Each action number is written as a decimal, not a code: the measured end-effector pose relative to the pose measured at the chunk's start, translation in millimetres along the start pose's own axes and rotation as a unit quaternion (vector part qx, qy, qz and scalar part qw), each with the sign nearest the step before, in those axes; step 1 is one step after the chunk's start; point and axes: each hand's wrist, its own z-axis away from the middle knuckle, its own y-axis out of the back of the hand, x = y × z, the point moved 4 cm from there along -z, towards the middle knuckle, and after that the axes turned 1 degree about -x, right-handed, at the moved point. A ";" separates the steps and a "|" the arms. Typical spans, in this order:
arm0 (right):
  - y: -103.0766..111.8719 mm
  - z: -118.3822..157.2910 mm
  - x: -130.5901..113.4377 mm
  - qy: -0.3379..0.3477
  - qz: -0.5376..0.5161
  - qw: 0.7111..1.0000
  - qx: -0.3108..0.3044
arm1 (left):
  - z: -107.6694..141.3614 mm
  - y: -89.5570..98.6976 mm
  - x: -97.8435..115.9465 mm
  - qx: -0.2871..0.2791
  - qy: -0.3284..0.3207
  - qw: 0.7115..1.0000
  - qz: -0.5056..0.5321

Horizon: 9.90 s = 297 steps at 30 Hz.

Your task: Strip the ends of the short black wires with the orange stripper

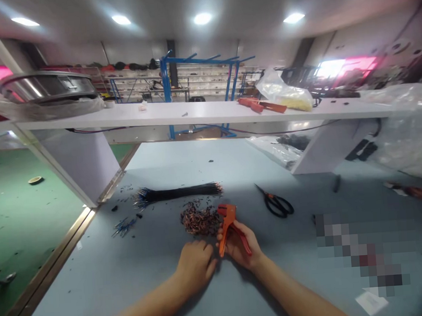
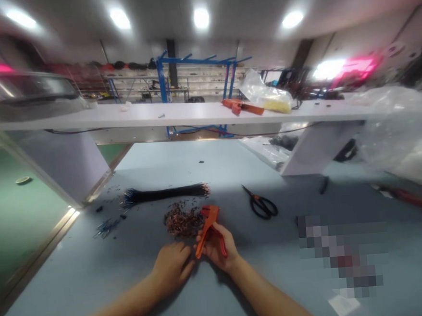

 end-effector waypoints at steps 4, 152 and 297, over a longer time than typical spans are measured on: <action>0.7 0.1 0.8 0.003 0.000 1.000 0.004 | 1.0 -0.1 1.4 -0.005 0.000 1.000 0.006; -6.2 1.7 -1.1 -0.033 -0.009 0.999 0.023 | -45.5 71.5 -158.9 0.114 0.140 0.980 -0.081; -21.7 22.6 1.9 -0.118 0.097 0.980 -0.126 | -27.7 39.5 -115.2 0.276 0.016 0.961 -0.018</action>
